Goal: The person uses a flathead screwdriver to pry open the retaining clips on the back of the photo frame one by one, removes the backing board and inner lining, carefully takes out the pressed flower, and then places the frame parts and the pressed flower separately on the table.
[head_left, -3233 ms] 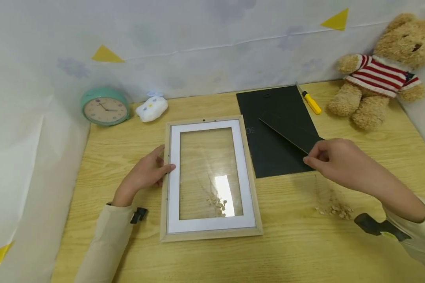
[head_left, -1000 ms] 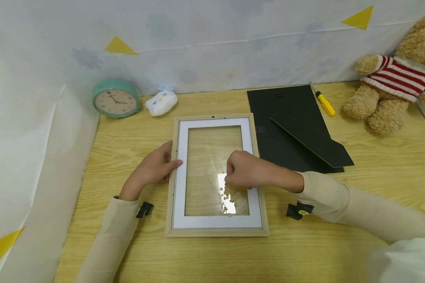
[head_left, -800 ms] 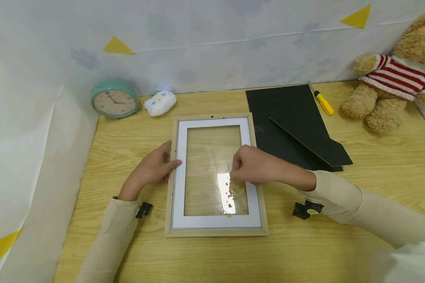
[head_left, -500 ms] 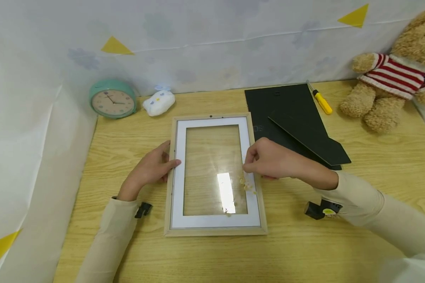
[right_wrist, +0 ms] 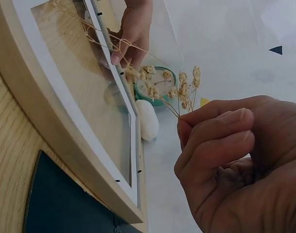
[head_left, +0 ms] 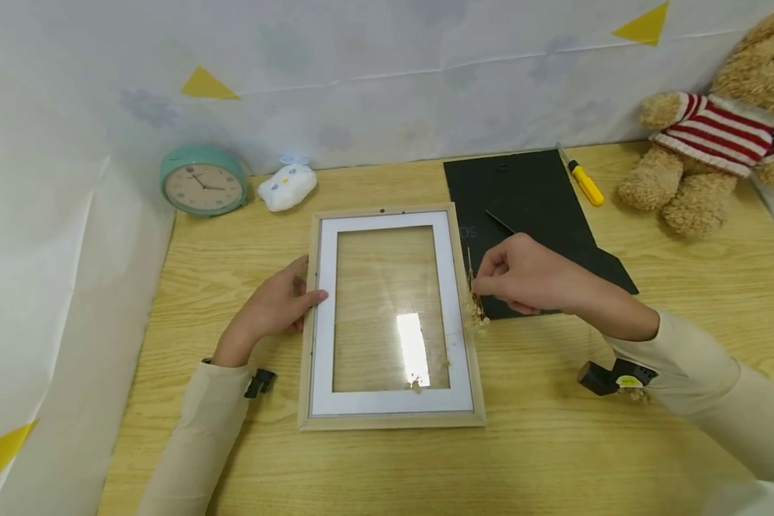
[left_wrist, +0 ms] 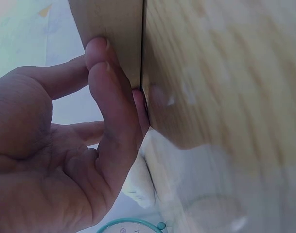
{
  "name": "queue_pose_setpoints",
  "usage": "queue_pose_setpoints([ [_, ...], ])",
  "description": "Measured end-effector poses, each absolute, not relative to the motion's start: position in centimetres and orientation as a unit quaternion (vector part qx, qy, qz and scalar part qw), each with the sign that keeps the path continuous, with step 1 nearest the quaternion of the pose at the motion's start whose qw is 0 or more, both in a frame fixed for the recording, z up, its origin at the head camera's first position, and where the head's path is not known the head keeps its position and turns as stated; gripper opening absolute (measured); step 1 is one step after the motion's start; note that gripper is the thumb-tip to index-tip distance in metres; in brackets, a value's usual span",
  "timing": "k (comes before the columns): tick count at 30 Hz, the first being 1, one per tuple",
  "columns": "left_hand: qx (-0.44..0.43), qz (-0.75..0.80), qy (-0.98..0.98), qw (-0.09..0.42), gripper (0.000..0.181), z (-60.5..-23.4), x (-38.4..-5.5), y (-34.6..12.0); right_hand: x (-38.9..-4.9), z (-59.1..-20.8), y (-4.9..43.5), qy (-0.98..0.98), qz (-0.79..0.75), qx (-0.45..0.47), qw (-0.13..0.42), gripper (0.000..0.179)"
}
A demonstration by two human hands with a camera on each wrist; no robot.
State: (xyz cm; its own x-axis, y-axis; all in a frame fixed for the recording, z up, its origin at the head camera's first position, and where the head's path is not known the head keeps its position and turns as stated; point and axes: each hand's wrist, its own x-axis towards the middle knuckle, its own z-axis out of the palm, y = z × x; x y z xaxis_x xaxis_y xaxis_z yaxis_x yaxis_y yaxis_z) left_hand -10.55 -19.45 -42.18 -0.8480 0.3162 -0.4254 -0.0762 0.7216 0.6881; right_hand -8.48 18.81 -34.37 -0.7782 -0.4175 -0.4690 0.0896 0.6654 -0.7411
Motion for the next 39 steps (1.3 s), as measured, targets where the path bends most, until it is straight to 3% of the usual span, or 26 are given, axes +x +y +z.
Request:
queue_pose_setpoints([
  [11,0.068,0.361,0.889,0.272,0.080,-42.2,-10.6,-19.4,-7.5,-34.9,23.0,0.852,-0.423,-0.039,0.305,0.021],
  [39,0.071,0.355,0.891,0.272,0.082,-42.3,-10.5,-19.6,-0.7,-38.8,28.7,0.815,-0.445,-0.013,0.371,0.024],
])
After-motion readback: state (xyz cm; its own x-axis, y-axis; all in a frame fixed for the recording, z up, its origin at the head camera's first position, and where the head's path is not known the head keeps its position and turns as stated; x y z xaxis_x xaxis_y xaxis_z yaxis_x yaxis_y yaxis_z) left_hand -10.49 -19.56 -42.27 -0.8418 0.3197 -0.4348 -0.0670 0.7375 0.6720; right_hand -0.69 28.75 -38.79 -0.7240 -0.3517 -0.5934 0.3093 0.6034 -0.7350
